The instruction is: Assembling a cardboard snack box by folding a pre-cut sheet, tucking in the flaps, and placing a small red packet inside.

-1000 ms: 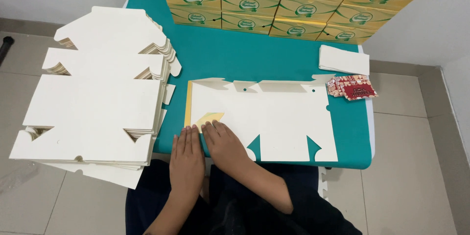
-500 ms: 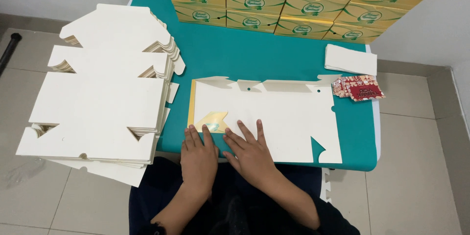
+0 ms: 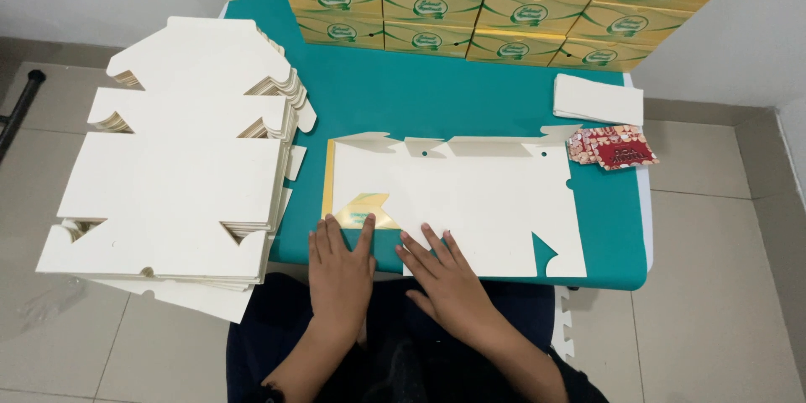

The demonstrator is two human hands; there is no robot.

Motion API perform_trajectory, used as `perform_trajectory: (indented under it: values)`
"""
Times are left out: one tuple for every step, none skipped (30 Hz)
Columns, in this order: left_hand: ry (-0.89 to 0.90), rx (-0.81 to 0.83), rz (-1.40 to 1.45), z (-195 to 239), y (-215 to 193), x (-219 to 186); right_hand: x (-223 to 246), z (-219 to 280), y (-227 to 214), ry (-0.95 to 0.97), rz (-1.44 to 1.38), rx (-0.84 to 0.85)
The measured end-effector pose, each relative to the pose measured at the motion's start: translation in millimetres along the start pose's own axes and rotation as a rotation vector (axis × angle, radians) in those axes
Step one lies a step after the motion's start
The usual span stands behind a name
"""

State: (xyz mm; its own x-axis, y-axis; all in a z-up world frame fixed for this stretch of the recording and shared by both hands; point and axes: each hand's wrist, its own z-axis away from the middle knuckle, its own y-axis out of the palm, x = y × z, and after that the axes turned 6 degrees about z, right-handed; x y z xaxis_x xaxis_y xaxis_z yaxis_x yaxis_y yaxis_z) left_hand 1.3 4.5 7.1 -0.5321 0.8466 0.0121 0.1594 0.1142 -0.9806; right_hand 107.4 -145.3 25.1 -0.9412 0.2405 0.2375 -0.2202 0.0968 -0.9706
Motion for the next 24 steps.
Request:
perform_trajectory:
  values:
    - [0.005,-0.004,0.002,-0.9,-3.0,0.2,-2.3,3.1,-5.2,0.004,0.003,-0.003]
    - [0.008,-0.041,0.052,-0.2,-5.5,-0.4,-3.8,8.3,-10.0,0.035,0.019,-0.067]
    - [0.012,-0.078,0.103,0.4,-7.8,-1.2,-5.5,13.6,-14.6,0.065,0.035,-0.131]
    - [0.018,-0.078,0.109,-0.1,-10.2,-4.9,-7.1,12.7,-20.5,0.073,0.039,-0.129]
    - [0.042,-0.136,0.173,-0.4,-12.8,-8.6,-8.5,12.0,-26.5,0.084,-0.006,-0.153]
    - [0.064,-0.197,0.233,-1.2,-15.9,-10.9,-9.5,9.8,-32.2,0.091,-0.052,-0.181]
    - [0.069,-0.198,0.236,-3.5,-15.1,-16.0,-11.1,8.8,-32.7,0.096,-0.05,-0.183]
    - [0.097,-0.188,0.332,-5.2,-14.8,-20.2,-12.3,6.8,-33.1,0.119,-0.088,-0.221]
    - [0.125,-0.178,0.428,-6.9,-14.3,-24.1,-13.3,4.6,-33.4,0.142,-0.126,-0.259]
    - [0.123,-0.178,0.427,-6.6,-11.0,-24.6,-13.5,-0.3,-40.2,0.14,-0.126,-0.258]
    - [0.145,-0.161,0.47,-6.4,-7.4,-24.9,-13.9,-5.4,-46.8,0.214,-0.198,-0.237]
    - [0.166,-0.14,0.512,-5.3,-3.9,-24.7,-13.4,-10.3,-52.8,0.288,-0.273,-0.213]
    - [0.163,-0.137,0.51,-6.3,-5.5,-24.5,-17.2,-14.3,-47.0,0.287,-0.276,-0.21]
    - [0.158,-0.151,0.556,-7.4,-7.2,-23.4,-20.5,-19.2,-41.0,0.319,-0.27,-0.259]
    - [0.153,-0.165,0.601,-8.4,-8.9,-21.9,-23.5,-24.2,-34.9,0.352,-0.264,-0.307]
    - [0.146,-0.164,0.597,-7.5,-8.5,-21.3,-24.0,-29.1,-32.5,0.346,-0.268,-0.303]
    - [0.154,-0.137,0.593,-6.7,-8.2,-20.6,-24.3,-34.0,-30.2,0.393,-0.316,-0.296]
    - [0.166,-0.112,0.591,-7.0,-7.6,-20.3,-25.2,-39.0,-28.3,0.442,-0.361,-0.291]
    - [0.162,-0.113,0.59,-7.2,-5.7,-20.6,-23.9,-41.2,-26.0,0.438,-0.362,-0.29]
    - [0.173,-0.084,0.518,-7.5,-3.7,-21.5,-22.9,-42.5,-23.7,0.428,-0.281,-0.311]
    - [0.183,-0.056,0.447,-8.0,-1.5,-22.7,-22.3,-43.7,-21.4,0.417,-0.201,-0.331]
    - [0.186,-0.052,0.449,-8.7,0.5,-24.8,-20.1,-42.5,-18.0,0.421,-0.201,-0.329]
    - [0.171,-0.058,0.431,-9.5,2.4,-27.0,-18.0,-41.2,-14.6,0.349,-0.096,-0.356]
    - [0.156,-0.065,0.414,-10.6,4.5,-29.8,-16.4,-40.0,-11.6,0.274,0.009,-0.381]
